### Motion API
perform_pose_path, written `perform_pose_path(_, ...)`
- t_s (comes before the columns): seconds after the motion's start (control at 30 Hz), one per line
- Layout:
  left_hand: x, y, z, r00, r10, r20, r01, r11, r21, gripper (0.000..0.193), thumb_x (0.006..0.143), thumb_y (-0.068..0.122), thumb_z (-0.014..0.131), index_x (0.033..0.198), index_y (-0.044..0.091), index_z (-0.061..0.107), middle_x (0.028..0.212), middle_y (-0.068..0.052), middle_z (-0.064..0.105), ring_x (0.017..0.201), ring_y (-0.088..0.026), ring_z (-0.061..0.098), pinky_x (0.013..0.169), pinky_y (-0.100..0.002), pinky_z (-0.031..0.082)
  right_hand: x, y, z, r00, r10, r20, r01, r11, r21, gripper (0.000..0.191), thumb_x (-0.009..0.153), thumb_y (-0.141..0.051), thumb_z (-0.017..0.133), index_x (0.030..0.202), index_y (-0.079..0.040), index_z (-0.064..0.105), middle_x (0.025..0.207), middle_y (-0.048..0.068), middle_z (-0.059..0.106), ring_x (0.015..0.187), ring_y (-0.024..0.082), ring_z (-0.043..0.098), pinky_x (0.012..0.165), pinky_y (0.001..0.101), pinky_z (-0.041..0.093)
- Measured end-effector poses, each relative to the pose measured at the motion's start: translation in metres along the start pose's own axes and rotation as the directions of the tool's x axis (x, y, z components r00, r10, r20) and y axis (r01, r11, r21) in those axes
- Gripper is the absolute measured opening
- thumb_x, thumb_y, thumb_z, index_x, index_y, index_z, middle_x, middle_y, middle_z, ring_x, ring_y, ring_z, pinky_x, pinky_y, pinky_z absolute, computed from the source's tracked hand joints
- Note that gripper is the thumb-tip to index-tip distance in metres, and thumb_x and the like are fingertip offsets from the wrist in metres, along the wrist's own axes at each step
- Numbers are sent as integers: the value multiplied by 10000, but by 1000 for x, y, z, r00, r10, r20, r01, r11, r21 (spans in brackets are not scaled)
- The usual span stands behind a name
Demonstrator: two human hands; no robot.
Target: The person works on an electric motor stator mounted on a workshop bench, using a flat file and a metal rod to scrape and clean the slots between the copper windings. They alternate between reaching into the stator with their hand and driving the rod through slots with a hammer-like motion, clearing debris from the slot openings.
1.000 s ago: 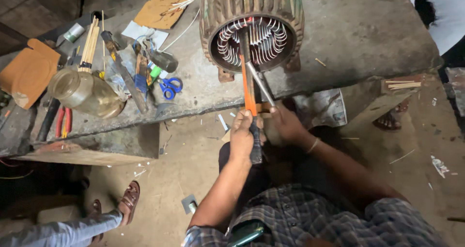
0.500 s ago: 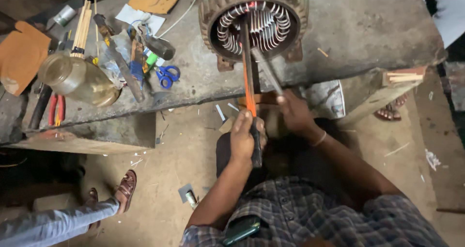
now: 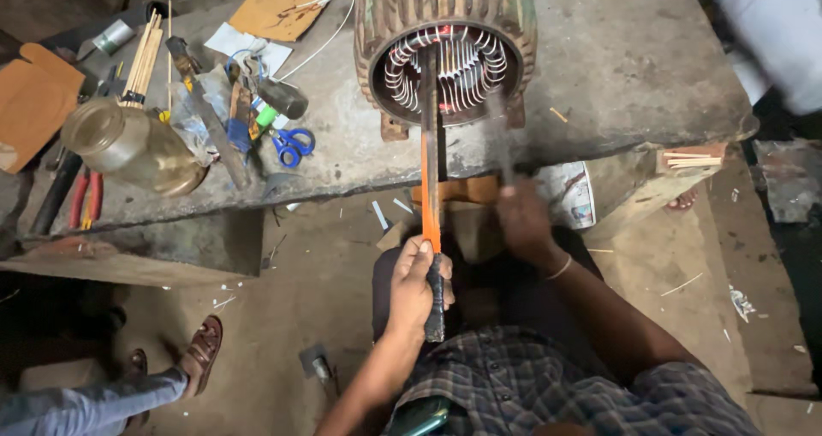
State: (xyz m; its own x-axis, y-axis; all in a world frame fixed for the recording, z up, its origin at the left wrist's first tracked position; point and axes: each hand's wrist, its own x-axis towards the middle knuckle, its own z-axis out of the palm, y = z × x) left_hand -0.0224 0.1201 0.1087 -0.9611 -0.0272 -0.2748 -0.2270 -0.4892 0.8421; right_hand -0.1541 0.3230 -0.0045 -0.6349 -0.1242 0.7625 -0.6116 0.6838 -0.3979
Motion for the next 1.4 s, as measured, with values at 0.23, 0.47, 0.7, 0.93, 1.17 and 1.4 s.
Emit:
perform_pose_path(0.23, -1, -2, -7, 997, 59, 45, -56, 997, -58, 265, 1130, 332, 474, 1077, 72, 470, 725, -52, 576, 429, -129, 507, 383, -267, 426, 16, -25, 3, 966, 59, 253, -174, 869, 463, 268, 1153, -184, 421, 1090, 43, 549, 941, 234, 576, 807, 406, 557, 727, 490, 457)
perform_pose_path(0.47, -22, 4, -15, 998, -18, 66, 13, 998, 66, 207, 1064, 313, 455, 1115, 120, 510, 674, -58, 583, 366, -137, 502, 349, -259, 421, 24, -31, -32, 970, 222, 104, -244, 913, 327, 331, 1153, -252, 397, 918, -46, 504, 816, 151, 510, 714, 330, 507, 662, 453, 422)
perform_pose_path(0.7, -9, -1, -22, 994, 3, 108, 4, 997, -72, 213, 1079, 318, 498, 1089, 106, 490, 673, -66, 574, 378, -152, 519, 345, -260, 419, 19, -32, -30, 893, 369, 256, -448, 777, 442, 361, 1117, -297, 421, 853, -65, 505, 680, 68, 500, 594, 223, 512, 577, 385, 423)
perform_pose_path(0.93, -2, -9, -25, 993, -9, 118, 31, 983, -183, 207, 1067, 315, 509, 1118, 115, 498, 692, -61, 573, 427, -157, 532, 389, -265, 439, 35, -22, -59, 864, 414, 288, -496, 801, 336, 336, 1117, -322, 483, 917, -64, 565, 697, 54, 537, 644, 244, 540, 591, 401, 411)
perform_pose_path(1.17, 5, -7, -25, 995, 23, 97, -3, 980, -201, 207, 1096, 307, 483, 1127, 103, 499, 690, -55, 562, 425, -149, 510, 385, -264, 419, 55, -61, -24, 863, 271, 427, -495, 625, 604, 342, 1073, -350, 467, 1169, -37, 564, 883, 195, 603, 800, 406, 616, 683, 463, 506)
perform_pose_path(1.4, 3, -9, -22, 991, 4, 133, 38, 949, -313, 188, 1081, 277, 486, 1170, 114, 515, 680, -48, 550, 407, -150, 493, 372, -264, 408, 18, -4, -7, 981, 183, 68, -196, 921, 338, 311, 1153, -275, 418, 1065, -24, 579, 910, 236, 580, 821, 438, 546, 751, 499, 440)
